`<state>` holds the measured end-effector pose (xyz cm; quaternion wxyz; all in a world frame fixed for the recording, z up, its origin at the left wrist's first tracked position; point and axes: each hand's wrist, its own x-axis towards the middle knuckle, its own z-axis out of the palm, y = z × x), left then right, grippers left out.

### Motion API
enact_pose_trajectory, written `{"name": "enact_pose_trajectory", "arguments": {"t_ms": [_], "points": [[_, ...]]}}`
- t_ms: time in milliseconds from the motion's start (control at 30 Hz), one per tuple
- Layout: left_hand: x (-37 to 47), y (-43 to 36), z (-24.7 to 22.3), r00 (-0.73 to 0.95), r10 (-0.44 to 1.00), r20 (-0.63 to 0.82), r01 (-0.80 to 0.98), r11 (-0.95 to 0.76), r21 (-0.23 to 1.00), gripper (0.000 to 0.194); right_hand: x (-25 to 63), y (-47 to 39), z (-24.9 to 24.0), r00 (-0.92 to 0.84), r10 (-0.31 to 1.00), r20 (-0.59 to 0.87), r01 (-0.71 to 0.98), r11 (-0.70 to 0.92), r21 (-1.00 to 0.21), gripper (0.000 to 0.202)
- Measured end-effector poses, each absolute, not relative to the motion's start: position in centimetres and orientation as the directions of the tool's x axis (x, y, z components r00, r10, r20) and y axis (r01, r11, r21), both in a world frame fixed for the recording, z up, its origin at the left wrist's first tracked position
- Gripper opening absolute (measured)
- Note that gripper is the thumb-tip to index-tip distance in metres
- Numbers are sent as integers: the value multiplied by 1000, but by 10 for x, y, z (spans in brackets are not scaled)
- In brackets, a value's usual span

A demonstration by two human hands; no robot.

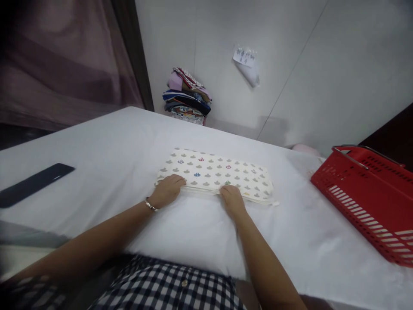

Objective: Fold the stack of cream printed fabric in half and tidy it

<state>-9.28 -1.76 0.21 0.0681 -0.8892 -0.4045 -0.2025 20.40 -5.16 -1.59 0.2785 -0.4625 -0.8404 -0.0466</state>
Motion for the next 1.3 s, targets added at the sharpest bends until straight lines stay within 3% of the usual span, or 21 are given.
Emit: {"name": "enact_pose_trajectory", "arguments": {"t_ms": [233, 433, 633, 867, 1100, 1300], "points": [[-95, -20, 6, 539, 755, 373, 788, -608, 93, 27, 202, -54, -17, -426, 755, 498, 812, 562, -157, 22], [-94, -21, 12, 499, 787, 364, 763, -598, 246, 24, 203, -52, -20, -409, 781, 472, 818, 543, -188, 23], [-77, -12, 15, 568, 746, 346, 675, -664, 323, 25, 203, -53, -18, -400, 793, 459, 812, 539, -223, 23], [-66, 0, 15, 589, 751, 299, 678, -661, 323, 30, 199, -55, -13, -342, 815, 468, 799, 515, -312, 25], [-60, -3, 8, 519, 753, 405, 685, -650, 329, 19, 194, -52, -12, -256, 842, 475, 791, 465, -397, 21], [-58, -6, 3, 597, 666, 448, 618, -737, 273, 25, 191, -51, -10, -216, 853, 474, 780, 443, -441, 19]]}}
